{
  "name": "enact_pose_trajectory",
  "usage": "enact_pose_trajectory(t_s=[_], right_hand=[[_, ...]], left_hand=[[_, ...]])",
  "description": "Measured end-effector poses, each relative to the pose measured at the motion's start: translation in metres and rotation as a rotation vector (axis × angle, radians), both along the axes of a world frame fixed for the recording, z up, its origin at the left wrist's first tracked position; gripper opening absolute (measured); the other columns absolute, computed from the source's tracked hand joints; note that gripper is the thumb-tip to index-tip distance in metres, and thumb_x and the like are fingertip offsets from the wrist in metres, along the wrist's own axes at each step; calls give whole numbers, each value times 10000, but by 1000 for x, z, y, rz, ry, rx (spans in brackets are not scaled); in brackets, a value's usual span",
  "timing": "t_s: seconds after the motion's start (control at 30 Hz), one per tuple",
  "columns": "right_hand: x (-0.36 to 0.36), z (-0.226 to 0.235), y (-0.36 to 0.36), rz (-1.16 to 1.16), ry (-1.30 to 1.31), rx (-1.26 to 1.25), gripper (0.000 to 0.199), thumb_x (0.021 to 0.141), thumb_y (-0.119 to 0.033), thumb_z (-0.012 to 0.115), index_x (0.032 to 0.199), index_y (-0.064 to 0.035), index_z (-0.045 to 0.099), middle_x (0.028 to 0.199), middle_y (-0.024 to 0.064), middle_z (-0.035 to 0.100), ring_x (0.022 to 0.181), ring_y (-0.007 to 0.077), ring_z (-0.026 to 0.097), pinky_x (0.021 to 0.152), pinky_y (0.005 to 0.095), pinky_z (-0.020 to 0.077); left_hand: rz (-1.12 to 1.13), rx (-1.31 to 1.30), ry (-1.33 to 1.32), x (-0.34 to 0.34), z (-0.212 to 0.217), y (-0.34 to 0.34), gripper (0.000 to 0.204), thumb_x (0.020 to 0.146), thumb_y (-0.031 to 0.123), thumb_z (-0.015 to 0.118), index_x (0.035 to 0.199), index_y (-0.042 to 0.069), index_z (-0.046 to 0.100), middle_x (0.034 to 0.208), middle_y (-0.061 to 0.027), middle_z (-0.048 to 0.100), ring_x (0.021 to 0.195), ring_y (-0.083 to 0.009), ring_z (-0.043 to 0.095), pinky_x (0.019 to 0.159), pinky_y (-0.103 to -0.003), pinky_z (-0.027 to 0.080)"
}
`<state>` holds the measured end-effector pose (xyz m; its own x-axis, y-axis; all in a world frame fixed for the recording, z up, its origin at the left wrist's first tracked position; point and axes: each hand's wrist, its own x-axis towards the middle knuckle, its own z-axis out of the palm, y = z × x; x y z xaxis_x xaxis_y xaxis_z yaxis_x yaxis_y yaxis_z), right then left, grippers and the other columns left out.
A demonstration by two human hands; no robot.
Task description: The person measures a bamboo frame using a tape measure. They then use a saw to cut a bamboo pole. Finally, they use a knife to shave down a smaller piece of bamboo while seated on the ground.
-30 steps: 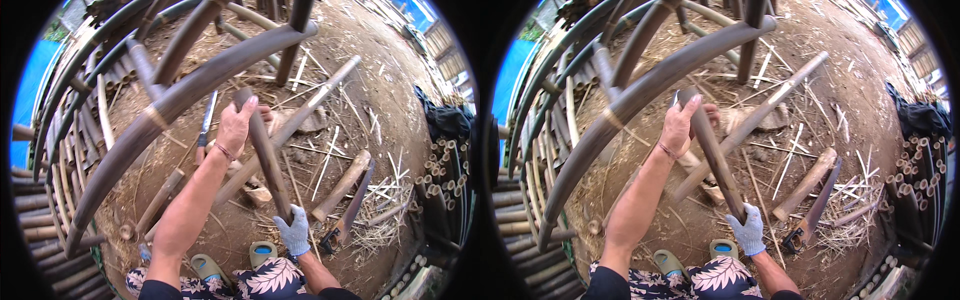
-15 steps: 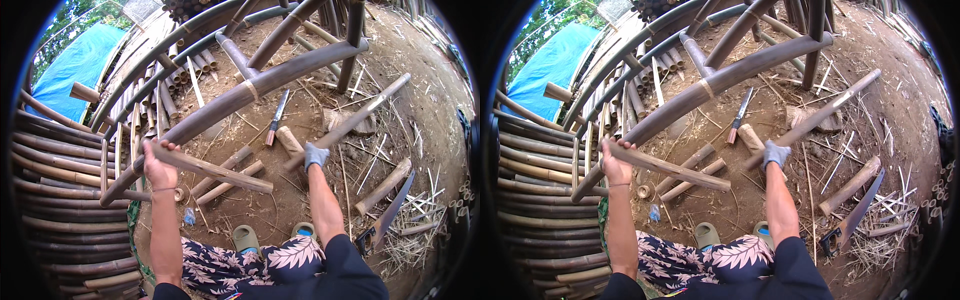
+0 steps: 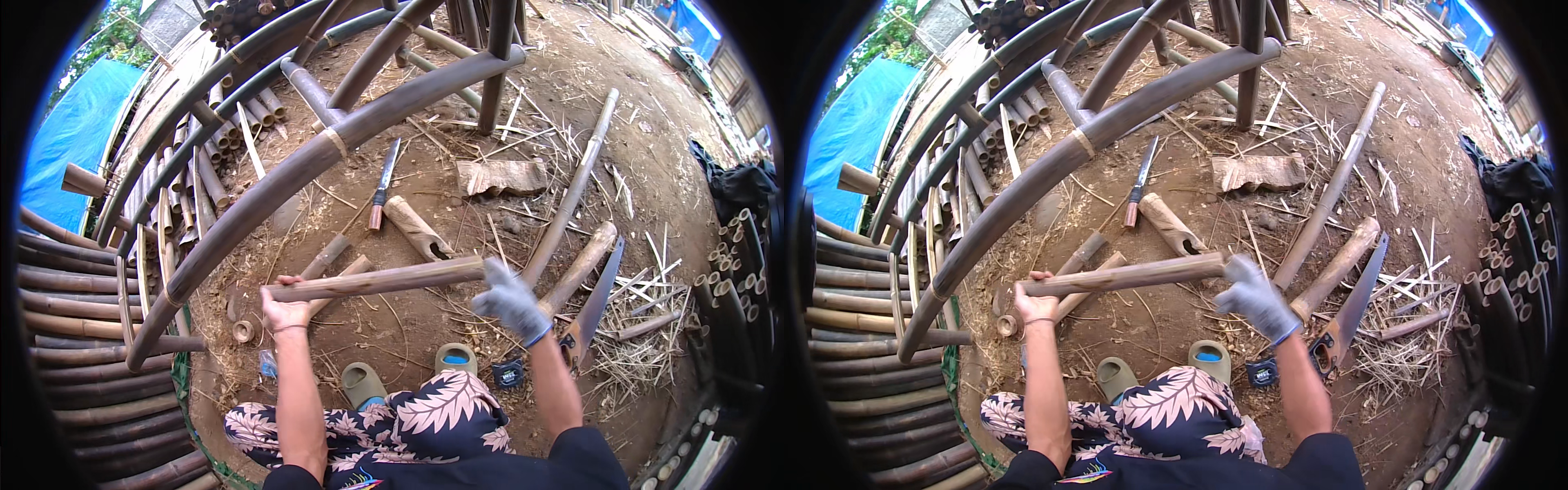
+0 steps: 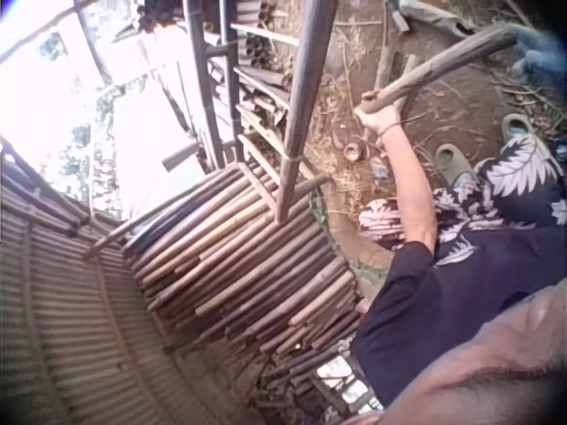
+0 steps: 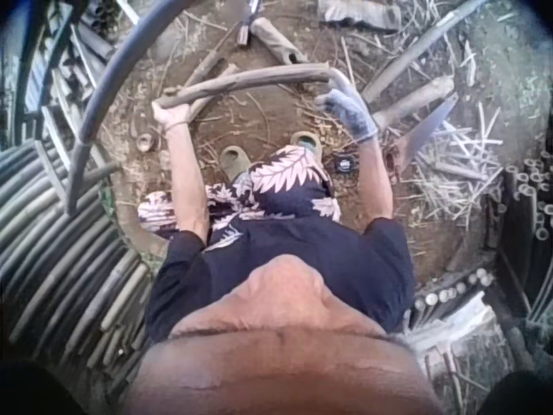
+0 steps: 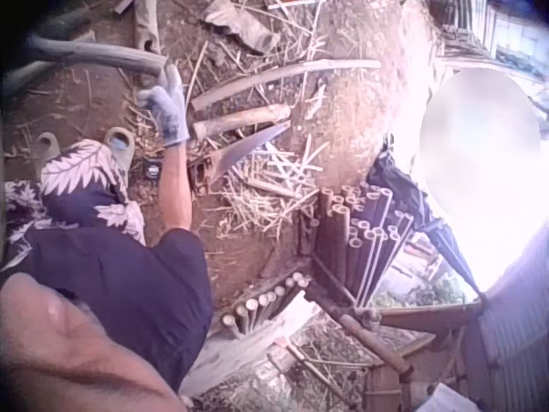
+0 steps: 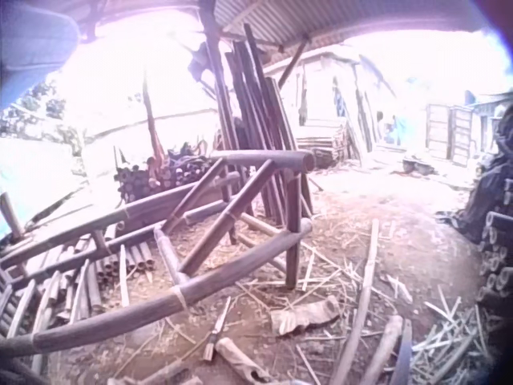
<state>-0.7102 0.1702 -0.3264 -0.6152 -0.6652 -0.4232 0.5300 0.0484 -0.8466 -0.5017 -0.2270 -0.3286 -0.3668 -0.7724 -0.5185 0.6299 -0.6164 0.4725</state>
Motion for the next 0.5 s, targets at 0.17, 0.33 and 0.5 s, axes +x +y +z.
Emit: enact_pose_trajectory(t_s=[0.17, 0.33, 0.5], right_hand=[[40, 12, -60, -572, -71, -328, 261, 1005, -203, 573, 1195, -32, 521, 1051, 204, 692, 626, 228, 669, 570, 375, 603], [0, 53, -94, -186, 357, -128, 237, 933, -154, 698, 1091, 21, 678, 929, 57, 710, 722, 85, 626, 631, 240, 534], [-30, 51, -178, -13, 335, -253, 214, 949, -195, 681, 1039, -3, 646, 853, 36, 668, 676, 87, 603, 599, 247, 503]], left_hand=[[-192, 248, -91, -9, -57, 63, 516, 964, 429, 460, 1192, -30, 519, 983, -142, 628, 974, -274, 597, 947, -465, 483], [-464, -1145, -1041, -37, -35, 101, 660, 871, 114, 653, 1457, -31, 386, 1380, -152, 552, 1288, -261, 515, 1120, -389, 367], [-1052, -1338, -767, -93, 35, 81, 611, 845, 236, 733, 1381, 47, 510, 1244, -199, 638, 1178, -322, 607, 1017, -391, 454]])
